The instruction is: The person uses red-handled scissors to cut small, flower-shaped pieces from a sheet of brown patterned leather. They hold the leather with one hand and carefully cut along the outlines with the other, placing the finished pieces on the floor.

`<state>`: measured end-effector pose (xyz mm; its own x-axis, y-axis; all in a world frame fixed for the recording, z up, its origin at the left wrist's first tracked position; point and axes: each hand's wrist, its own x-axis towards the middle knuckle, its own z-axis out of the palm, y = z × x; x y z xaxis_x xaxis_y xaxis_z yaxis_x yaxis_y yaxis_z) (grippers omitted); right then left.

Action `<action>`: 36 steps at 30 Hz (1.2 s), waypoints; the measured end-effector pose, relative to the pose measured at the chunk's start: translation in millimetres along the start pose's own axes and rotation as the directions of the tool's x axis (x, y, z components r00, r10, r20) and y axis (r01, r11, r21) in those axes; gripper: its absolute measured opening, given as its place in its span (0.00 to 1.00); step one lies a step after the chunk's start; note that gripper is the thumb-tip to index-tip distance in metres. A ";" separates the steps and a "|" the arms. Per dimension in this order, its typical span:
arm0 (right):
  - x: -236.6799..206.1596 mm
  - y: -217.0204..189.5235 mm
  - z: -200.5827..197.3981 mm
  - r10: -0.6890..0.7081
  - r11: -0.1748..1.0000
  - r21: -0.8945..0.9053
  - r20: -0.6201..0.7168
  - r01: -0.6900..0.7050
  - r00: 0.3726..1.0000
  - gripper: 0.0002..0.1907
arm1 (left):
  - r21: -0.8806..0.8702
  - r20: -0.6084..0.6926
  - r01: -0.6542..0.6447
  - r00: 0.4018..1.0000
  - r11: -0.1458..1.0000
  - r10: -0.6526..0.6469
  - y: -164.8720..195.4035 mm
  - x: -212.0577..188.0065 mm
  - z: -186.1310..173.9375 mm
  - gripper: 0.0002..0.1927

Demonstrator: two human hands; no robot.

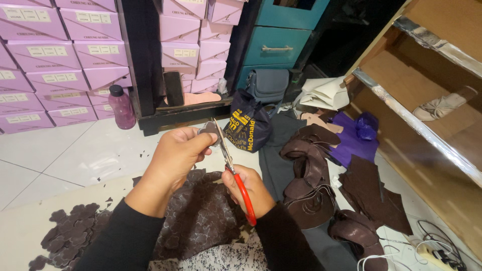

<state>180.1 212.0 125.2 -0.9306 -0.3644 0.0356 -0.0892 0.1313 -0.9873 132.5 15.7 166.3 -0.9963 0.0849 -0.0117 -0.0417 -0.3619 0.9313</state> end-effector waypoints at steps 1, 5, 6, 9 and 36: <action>0.0 -0.1 -0.4 0.004 1.000 -0.015 0.000 -0.004 1.000 0.23 | 0.014 -0.003 0.010 1.000 1.000 -0.010 1.3 0.4 -1.6 0.08; -0.2 -0.5 -1.7 0.007 0.999 -0.043 0.014 -0.006 1.000 0.23 | 0.044 0.008 0.003 1.000 0.999 -0.004 3.9 2.1 -6.2 0.09; -0.2 -0.6 -1.6 0.005 0.999 -0.041 0.022 -0.004 1.000 0.23 | 0.045 0.011 0.004 1.000 0.999 -0.004 4.1 2.3 -7.2 0.09; 1.2 -1.5 -1.6 -0.008 0.996 -0.092 0.013 0.009 1.000 0.22 | 0.046 0.023 0.006 1.000 0.999 -0.007 4.1 2.7 -8.4 0.09; 0.4 1.6 -4.2 -0.034 0.994 -0.098 0.034 0.037 0.999 0.20 | 0.031 0.065 -0.088 0.994 0.996 0.086 1.5 4.7 -6.6 0.07</action>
<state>178.0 216.0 124.4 -0.9145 -0.3995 0.0638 -0.1580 0.2074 -0.9654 127.3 9.4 165.2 -0.9892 0.1137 0.0926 0.0489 -0.3394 0.9394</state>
